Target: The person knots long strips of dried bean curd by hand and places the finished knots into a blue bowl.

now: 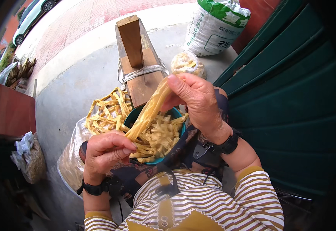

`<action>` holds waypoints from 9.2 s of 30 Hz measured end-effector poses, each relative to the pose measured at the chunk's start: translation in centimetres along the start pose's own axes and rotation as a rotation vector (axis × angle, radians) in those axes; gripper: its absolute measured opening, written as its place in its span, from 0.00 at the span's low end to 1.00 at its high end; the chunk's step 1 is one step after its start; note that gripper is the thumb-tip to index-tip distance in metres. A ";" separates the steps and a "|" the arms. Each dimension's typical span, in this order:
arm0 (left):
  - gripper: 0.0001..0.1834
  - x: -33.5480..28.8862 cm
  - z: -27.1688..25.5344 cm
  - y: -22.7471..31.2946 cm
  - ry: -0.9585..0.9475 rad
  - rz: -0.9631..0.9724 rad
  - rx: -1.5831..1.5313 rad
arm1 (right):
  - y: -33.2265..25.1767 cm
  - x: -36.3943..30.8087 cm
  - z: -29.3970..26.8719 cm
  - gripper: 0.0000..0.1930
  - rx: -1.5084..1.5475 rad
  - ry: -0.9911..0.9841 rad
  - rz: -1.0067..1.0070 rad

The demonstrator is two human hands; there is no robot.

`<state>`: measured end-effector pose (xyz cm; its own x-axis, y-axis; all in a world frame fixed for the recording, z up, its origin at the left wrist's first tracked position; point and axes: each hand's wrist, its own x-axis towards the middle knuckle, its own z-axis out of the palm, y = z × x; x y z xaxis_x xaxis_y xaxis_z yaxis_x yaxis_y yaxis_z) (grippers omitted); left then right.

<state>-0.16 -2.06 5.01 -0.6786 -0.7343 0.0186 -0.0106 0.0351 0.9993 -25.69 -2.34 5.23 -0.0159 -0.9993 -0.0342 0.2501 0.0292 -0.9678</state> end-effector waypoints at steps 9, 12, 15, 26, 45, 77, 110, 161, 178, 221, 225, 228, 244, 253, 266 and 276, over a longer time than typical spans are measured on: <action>0.19 2.3 1.3 -1.5 0.067 -0.044 0.277 | -0.7 -5.3 3.1 0.11 -0.469 -0.508 -0.286; 0.13 1.5 1.3 0.4 0.178 -0.225 -0.409 | 1.6 -4.7 2.1 0.13 -0.192 -0.255 0.200; 0.12 1.5 2.0 -0.6 0.167 -0.144 -0.614 | 2.6 -4.3 2.6 0.14 -0.012 -0.254 0.307; 0.07 2.3 3.7 -2.5 0.398 -0.084 -0.042 | 4.5 -4.3 2.6 0.16 -0.415 -0.173 -0.177; 0.15 1.1 3.1 -4.0 -0.020 -0.359 -0.771 | 4.0 -3.0 1.8 0.12 -0.459 -0.248 -0.091; 0.14 -1.0 0.7 0.7 -0.083 0.516 0.850 | -0.1 -1.0 0.4 0.17 -0.323 -1.238 0.594; 0.28 2.2 -0.5 -0.1 0.178 -0.059 -0.077 | 0.7 2.3 -0.6 0.16 0.080 0.024 0.046; 0.11 -1.4 3.3 -0.9 -0.162 0.160 -0.140 | -2.3 -5.4 -2.6 0.13 0.515 0.202 -0.290; 0.16 -0.2 4.7 -2.5 0.246 -0.212 -0.776 | 4.6 -6.1 2.2 0.11 0.077 -0.273 0.338; 0.19 -3.3 0.6 -3.4 0.208 -0.245 -0.070 | 2.0 -7.6 0.7 0.19 -0.101 -0.117 0.342; 0.14 -2.2 1.4 -1.6 0.128 -0.314 0.002 | 2.7 -7.4 0.8 0.17 -0.075 -0.149 0.250; 0.11 -2.3 2.1 -1.9 0.172 -0.262 0.034 | 2.6 -7.8 0.1 0.17 -0.053 -0.163 0.197; 0.11 -1.1 1.9 -0.4 0.175 0.193 0.516 | -1.3 -1.1 0.9 0.18 -0.545 -0.890 0.360; 0.12 -3.9 -1.1 -1.6 0.109 0.085 0.598 | 2.0 -1.9 0.9 0.16 -0.042 -1.034 0.955; 0.09 -0.2 0.1 -1.6 0.034 -0.496 -0.150 | 2.2 -2.7 -1.5 0.22 -0.100 -0.730 0.801; 0.09 -0.9 1.8 -2.6 -0.042 -0.503 -0.324 | 2.9 -5.3 -1.4 0.22 -0.021 -0.711 0.857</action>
<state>-0.85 -0.29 2.34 -0.6766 -0.5797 -0.4541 -0.1183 -0.5231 0.8440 -26.24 3.05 2.26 0.7142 -0.4345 -0.5488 -0.1041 0.7093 -0.6971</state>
